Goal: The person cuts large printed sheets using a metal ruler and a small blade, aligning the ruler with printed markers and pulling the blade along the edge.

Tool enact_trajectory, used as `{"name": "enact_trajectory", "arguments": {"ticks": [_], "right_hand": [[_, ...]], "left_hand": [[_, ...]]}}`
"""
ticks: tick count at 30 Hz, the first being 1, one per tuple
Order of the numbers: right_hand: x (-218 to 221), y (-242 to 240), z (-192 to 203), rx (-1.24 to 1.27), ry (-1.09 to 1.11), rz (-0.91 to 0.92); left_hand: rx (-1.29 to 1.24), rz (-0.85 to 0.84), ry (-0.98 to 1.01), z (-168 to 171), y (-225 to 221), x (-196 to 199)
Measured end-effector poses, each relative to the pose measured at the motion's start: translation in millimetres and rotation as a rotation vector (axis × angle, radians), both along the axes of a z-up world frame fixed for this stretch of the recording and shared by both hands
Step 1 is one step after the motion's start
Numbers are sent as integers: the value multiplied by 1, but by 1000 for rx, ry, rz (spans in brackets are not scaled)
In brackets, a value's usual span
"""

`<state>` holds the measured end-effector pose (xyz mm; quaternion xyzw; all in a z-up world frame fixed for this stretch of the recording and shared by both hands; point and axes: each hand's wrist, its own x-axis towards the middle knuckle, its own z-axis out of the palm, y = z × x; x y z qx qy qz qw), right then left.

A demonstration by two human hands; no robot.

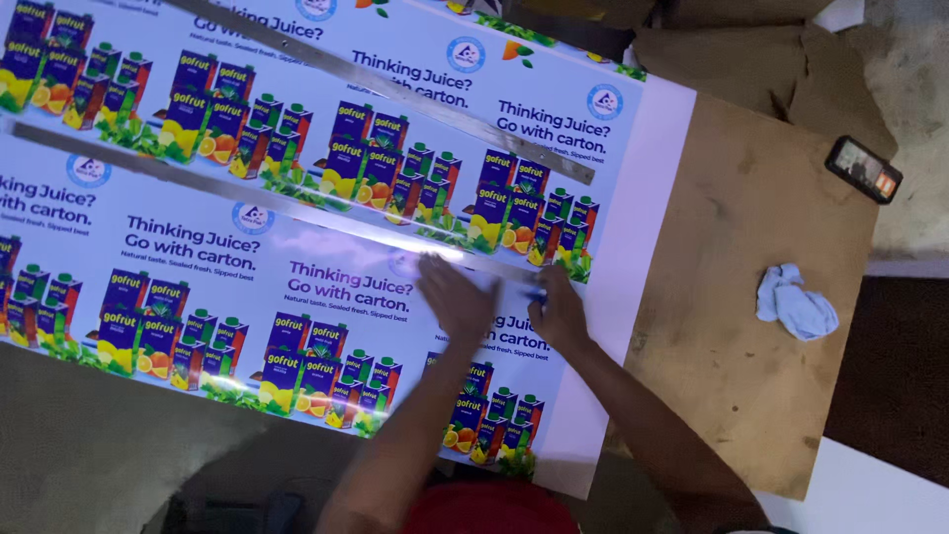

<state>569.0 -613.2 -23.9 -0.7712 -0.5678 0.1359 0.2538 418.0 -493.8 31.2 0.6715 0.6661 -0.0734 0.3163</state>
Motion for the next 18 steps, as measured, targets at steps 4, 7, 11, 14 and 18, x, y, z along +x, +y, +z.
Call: {"name": "enact_trajectory", "arguments": {"ticks": [4,7,11,14,18], "right_hand": [[26,-48,-9,-47,-169,-30],[55,-79,-27,-54,-298,-170],[88,-111,-38,42,-474,-270],[99,-126,-47,160,-564,-345],[102,-115,-35,314,-589,-374]], "left_hand": [[-7,-280,-151,16,-52,11],[207,-223,-35,-19,-33,-7],[580,-10,-131,-46,17,-45],[716,-65,-136,-56,22,-47],[660,-63,-133,-56,19,-40]]}}
